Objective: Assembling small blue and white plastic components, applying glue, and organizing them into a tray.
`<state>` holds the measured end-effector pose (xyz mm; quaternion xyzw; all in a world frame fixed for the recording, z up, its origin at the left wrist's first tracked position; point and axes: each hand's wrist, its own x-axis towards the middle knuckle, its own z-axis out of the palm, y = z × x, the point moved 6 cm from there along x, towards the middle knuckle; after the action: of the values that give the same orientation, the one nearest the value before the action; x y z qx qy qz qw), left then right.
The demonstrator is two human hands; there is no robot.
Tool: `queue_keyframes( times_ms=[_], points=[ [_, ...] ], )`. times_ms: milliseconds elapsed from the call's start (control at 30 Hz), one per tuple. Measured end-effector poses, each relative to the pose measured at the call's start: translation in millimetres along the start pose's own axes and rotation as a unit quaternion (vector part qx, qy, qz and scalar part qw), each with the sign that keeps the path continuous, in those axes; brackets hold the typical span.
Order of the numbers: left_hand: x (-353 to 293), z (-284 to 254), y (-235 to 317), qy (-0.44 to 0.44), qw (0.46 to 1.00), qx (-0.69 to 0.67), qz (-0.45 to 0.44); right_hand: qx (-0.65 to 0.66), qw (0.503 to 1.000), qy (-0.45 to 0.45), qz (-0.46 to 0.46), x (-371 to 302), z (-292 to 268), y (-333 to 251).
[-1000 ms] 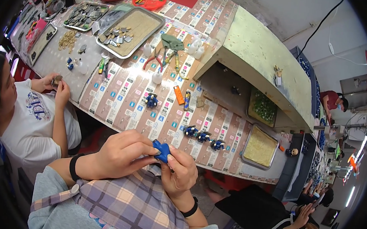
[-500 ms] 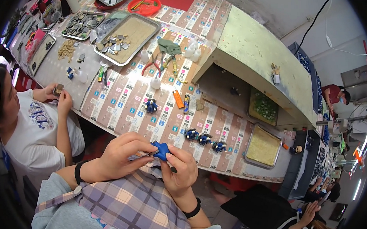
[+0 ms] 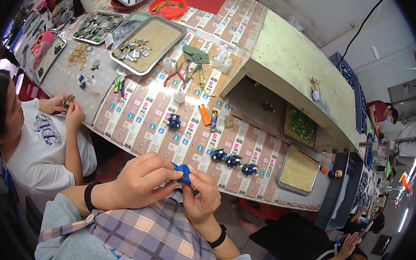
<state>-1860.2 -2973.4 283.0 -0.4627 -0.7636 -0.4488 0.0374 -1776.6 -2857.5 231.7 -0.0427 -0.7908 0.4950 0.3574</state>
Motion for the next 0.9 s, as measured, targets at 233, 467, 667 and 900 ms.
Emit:
queue_keyframes(
  times_ms=[233, 467, 667, 900],
  points=[
    [-1.4, -9.8, 0.0, -0.002, 1.000, -0.008, -0.013, 0.273, 0.951, -0.018, 0.145, 2.4, 12.5, 9.6],
    [-7.6, -9.2, -8.7, 0.019, 0.997, -0.057, -0.050, 0.455, 0.847, -0.089, 0.260, -5.3, 29.3, 13.4],
    [-8.9, -10.0, -8.7, 0.028, 0.994, -0.082, -0.065, 0.491, 0.792, -0.086, 0.353, -12.1, 39.1, 16.5],
    [-14.7, -10.6, -9.0, 0.020, 0.988, -0.125, -0.090, 0.522, 0.762, -0.129, 0.360, -14.7, 41.7, 13.5]
  ],
)
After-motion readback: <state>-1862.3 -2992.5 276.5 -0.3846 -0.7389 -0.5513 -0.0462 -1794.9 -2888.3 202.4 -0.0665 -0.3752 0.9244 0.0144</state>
